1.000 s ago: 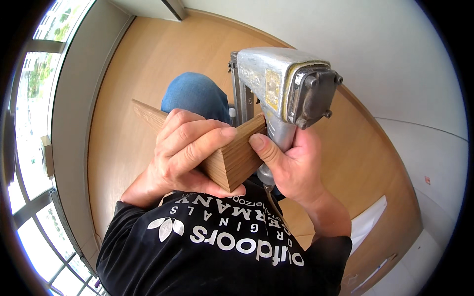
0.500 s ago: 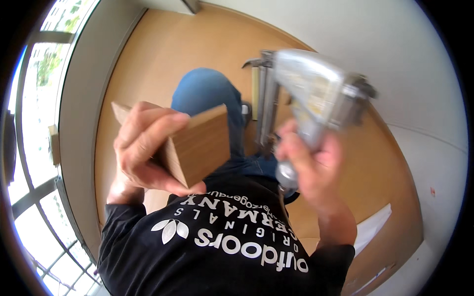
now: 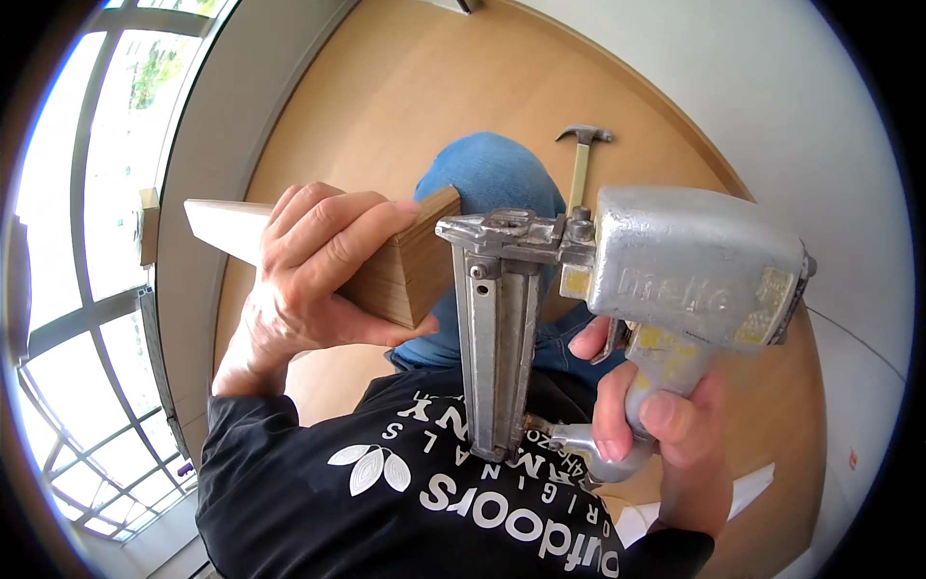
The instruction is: The person installs wood trim along the base and corners of a wall. The person positions sections of trim, uses a hammer to set them, and then uses a pneumatic nail gun to secure the wood to the wall and to other pieces of trim.
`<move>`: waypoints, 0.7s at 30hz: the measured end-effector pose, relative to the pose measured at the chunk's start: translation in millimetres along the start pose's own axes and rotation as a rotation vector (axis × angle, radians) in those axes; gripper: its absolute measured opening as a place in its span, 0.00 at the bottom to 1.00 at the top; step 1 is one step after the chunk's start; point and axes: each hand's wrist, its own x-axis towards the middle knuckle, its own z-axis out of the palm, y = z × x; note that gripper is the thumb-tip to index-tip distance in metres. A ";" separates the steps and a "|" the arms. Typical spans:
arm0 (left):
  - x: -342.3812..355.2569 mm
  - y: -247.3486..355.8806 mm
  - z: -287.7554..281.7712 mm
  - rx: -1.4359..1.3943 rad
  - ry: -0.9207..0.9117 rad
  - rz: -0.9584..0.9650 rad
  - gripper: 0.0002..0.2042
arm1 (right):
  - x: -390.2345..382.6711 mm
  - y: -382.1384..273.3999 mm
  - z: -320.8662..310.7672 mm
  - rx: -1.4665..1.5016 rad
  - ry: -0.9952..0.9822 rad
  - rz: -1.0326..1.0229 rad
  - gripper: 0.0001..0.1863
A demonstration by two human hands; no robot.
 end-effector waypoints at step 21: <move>2.0 -3.0 5.4 0.000 -0.032 -0.093 0.37 | 22.1 5.2 -2.2 0.050 -0.043 0.111 0.34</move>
